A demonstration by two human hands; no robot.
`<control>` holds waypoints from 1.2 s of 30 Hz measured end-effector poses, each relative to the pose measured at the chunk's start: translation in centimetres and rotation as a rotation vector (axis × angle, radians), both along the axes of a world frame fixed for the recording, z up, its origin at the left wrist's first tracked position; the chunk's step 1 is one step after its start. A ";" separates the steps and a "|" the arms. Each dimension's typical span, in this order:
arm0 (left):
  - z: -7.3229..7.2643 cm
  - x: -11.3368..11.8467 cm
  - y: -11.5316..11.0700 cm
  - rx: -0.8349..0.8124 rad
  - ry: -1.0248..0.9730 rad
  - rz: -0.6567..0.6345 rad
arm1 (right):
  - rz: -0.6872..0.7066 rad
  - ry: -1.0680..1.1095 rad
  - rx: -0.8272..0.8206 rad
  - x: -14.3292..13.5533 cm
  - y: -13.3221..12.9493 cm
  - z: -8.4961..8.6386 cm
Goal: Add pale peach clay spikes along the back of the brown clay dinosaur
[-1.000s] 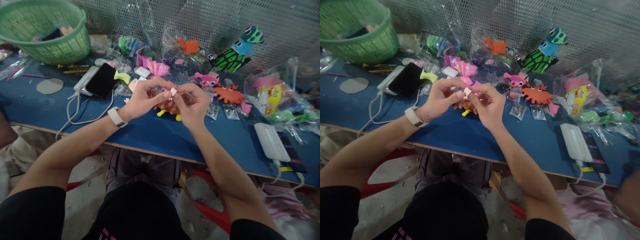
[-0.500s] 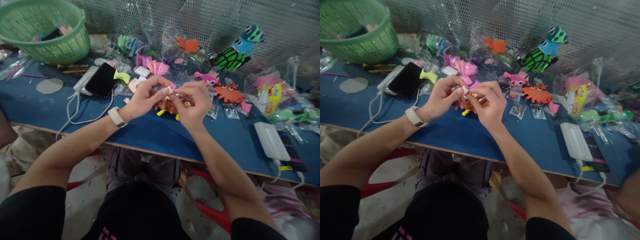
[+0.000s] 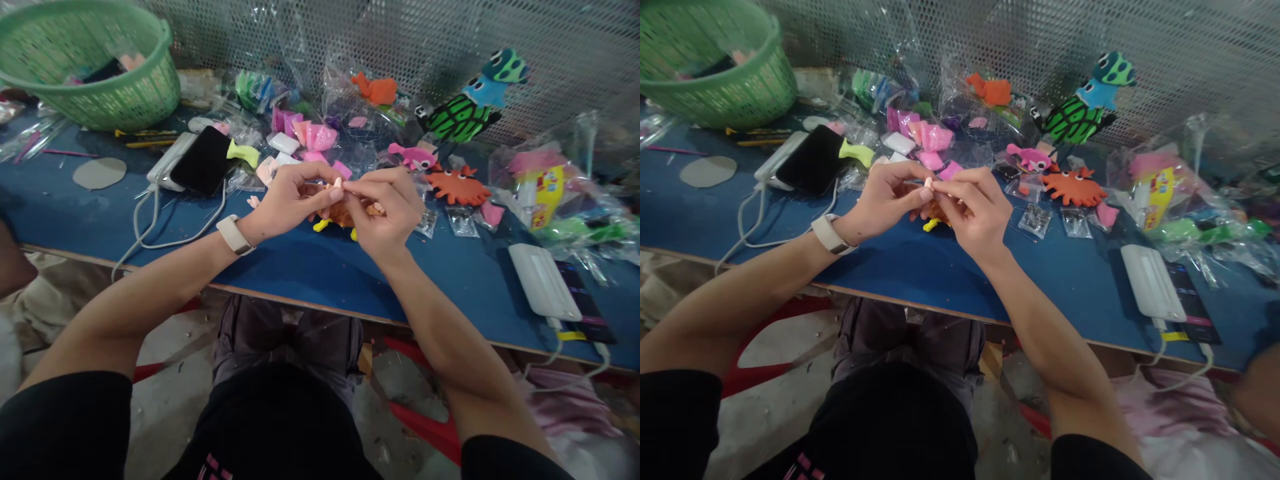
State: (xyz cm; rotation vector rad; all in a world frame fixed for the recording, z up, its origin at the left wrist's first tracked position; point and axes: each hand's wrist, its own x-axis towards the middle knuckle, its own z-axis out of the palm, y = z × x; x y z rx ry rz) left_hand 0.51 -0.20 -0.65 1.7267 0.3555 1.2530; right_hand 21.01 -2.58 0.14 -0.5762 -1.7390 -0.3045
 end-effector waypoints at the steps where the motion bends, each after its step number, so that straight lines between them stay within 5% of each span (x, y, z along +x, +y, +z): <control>1: 0.0 0.0 0.0 0.003 -0.001 0.004 | 0.009 -0.003 -0.006 0.0 0.0 0.0; 36: 0.5 0.2 0.1 -0.003 -0.069 0.047 | -0.069 -0.025 0.109 0.1 0.0 -0.3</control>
